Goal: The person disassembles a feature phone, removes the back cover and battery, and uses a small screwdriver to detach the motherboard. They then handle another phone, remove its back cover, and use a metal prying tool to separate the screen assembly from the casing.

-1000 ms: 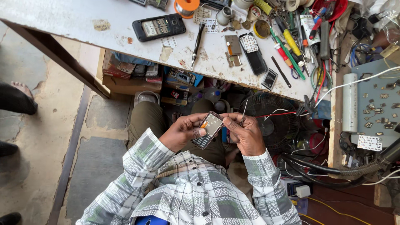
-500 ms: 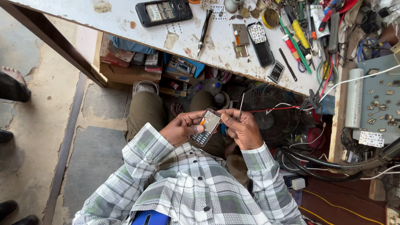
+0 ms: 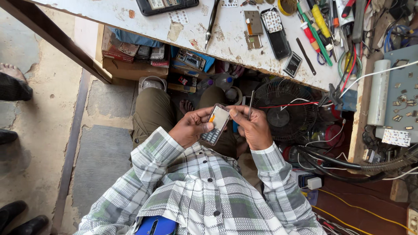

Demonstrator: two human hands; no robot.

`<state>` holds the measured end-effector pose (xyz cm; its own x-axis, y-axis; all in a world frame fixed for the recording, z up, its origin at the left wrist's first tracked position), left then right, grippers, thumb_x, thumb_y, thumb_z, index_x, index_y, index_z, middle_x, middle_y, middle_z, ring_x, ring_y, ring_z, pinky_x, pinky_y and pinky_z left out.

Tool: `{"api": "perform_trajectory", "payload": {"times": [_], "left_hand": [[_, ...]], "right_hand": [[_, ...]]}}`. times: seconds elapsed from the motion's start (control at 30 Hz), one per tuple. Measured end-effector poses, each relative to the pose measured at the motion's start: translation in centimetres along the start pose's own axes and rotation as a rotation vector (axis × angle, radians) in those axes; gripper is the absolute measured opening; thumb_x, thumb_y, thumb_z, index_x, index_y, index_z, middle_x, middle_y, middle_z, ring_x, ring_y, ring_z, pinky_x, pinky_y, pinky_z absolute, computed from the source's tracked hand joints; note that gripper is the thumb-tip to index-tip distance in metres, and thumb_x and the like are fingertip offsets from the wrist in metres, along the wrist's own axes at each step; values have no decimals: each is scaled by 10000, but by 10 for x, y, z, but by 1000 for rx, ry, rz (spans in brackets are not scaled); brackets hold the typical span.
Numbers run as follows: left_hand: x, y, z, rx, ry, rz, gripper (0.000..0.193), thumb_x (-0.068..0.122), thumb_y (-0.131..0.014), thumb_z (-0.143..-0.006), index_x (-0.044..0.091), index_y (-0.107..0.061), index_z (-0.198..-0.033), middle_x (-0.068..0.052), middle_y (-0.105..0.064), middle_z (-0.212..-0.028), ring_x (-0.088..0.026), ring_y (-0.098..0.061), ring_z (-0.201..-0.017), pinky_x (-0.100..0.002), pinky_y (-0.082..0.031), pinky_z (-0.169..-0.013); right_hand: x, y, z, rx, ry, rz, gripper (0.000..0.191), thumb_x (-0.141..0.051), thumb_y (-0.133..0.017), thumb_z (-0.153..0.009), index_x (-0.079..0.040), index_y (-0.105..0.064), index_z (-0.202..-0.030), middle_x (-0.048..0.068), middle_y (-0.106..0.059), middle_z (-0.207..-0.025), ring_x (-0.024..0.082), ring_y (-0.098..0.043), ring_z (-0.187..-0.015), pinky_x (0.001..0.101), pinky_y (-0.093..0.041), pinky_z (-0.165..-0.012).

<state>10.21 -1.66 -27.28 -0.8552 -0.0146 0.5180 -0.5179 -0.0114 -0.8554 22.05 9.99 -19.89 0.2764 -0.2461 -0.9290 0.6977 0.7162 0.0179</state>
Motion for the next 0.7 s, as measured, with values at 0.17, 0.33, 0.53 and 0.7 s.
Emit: {"api": "perform_trajectory", "payload": {"times": [0.17, 0.33, 0.53, 0.7], "left_hand": [[-4, 4, -5, 250, -94, 160, 572, -21, -665, -957, -8, -477, -1497, -104, -667, -1308, -169, -662, -1137, -340, -558, -960], [7, -6, -3, 261, -182, 155, 548, 11, -666, -949, 38, -480, -1463, -59, -665, -1331, -143, -646, -1205, -311, -548, -1021], [17, 11, 1, 425, -74, 124, 361, 316, -616, -1030, 9, -651, -1217, -105, -740, -1104, -203, -727, -981, -381, -618, -866], [17, 21, 5, 482, -42, 92, 319, 323, -639, -1011, 22, -708, -1093, -92, -764, -999, -196, -744, -888, -377, -635, -816]], "right_hand": [[-3, -9, 4, 104, 229, 152, 394, -254, -690, -1003, 0, -625, -1298, -20, -676, -916, -20, -484, -641, 170, -369, -542], [25, -30, 16, -3, 41, 74, 380, -197, -771, -932, 54, -657, -1196, 42, -724, -878, 55, -587, -702, 194, -456, -600], [17, -26, 20, 18, 120, 222, 304, -204, -760, -936, 51, -721, -1096, 39, -753, -861, 48, -665, -734, 196, -551, -663], [24, -25, 19, 1, 9, 120, 296, -177, -762, -924, 40, -731, -1123, 30, -722, -805, -2, -496, -566, 167, -358, -466]]}}
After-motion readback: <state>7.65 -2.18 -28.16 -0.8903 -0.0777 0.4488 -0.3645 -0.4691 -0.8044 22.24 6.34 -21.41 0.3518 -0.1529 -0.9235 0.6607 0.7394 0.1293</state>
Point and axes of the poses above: each hand's wrist, its own z-axis away from the middle knuckle, its own y-axis out of the back of the hand, x = y × z, the point moved 7 cm from there along -z, towards the middle knuckle
